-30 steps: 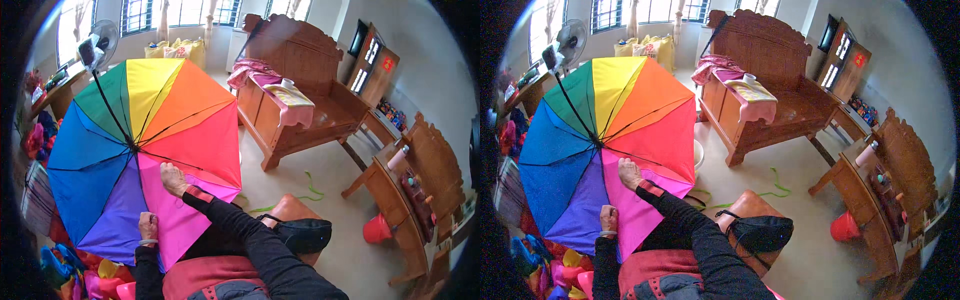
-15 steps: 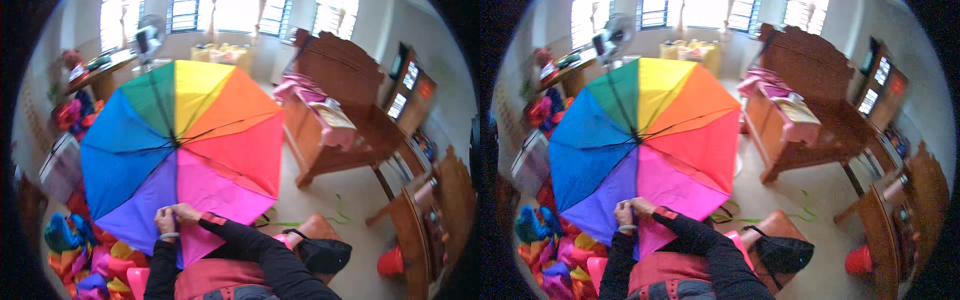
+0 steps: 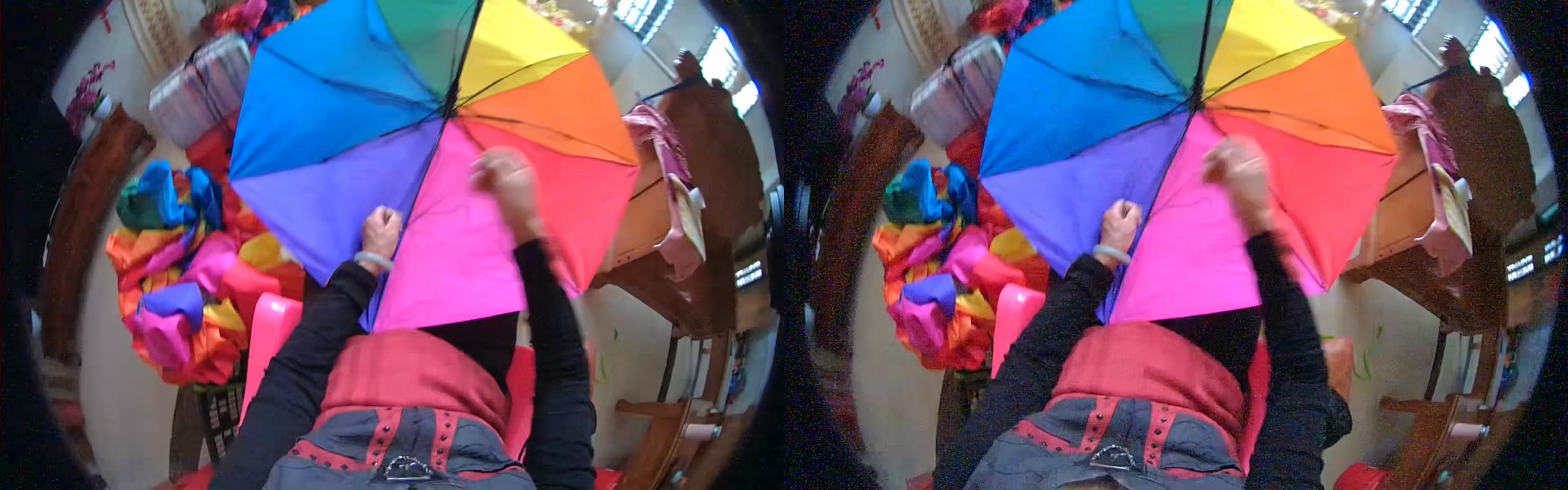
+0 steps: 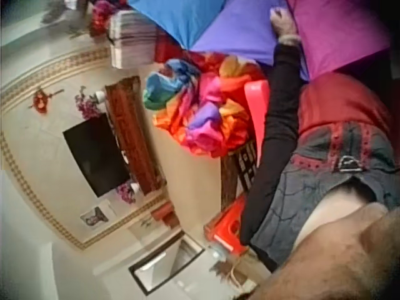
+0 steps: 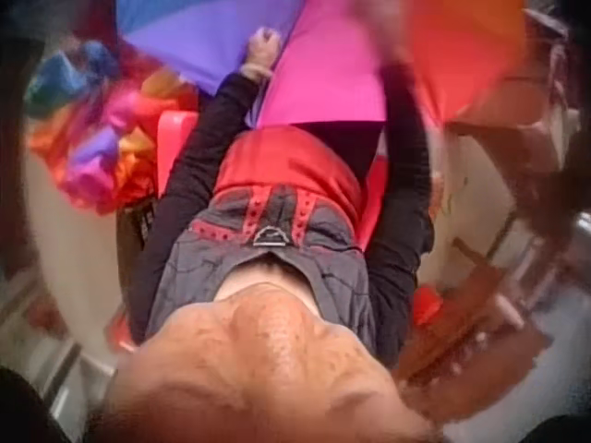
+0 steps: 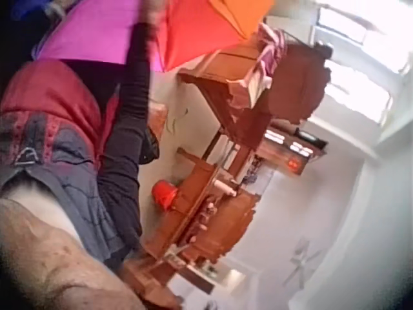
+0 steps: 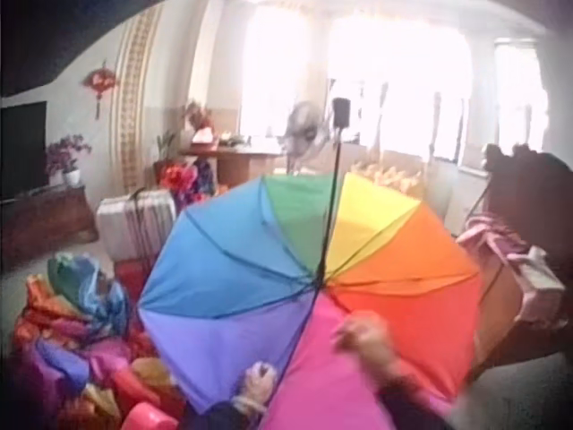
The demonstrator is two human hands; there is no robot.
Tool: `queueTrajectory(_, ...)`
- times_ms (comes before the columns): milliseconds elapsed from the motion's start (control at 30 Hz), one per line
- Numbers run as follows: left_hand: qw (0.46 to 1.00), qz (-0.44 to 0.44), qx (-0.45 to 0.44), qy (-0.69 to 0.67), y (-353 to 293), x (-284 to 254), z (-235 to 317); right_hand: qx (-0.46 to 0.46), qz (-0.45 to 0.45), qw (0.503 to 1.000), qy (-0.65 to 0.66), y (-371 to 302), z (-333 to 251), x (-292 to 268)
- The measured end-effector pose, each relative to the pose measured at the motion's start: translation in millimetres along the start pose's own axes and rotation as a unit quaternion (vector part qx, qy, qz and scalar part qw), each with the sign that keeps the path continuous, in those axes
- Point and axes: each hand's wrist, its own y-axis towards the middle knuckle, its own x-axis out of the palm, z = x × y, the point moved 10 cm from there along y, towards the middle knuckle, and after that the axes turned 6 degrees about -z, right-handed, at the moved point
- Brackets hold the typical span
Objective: Repairing a colorful umbrella by sewing or securing the canopy fabric to the metal ribs.
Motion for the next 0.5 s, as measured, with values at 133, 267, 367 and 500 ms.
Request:
queueTrajectory(133, 1.0, -0.006, -0.007, 0.016, -4.7, -1.9, 7.5, -0.07, 0.079, 0.994, 0.003, 2.2, -123.9, -83.0)
queueTrajectory(267, 0.999, -0.032, -0.014, -0.002, -7.0, 5.3, -1.3, -0.097, 0.034, 0.993, 0.051, -22.1, -213.3, -138.4)
queueTrajectory(367, 0.998, -0.051, -0.02, -0.019, -8.7, 13.2, 3.3, -0.145, -0.021, 0.97, 0.195, -56.2, -262.4, -201.5)
queueTrajectory(500, 0.995, -0.092, -0.04, -0.023, -12.3, 12.9, 0.4, -0.184, 0.009, 0.951, 0.25, -94.5, -281.0, -269.7)
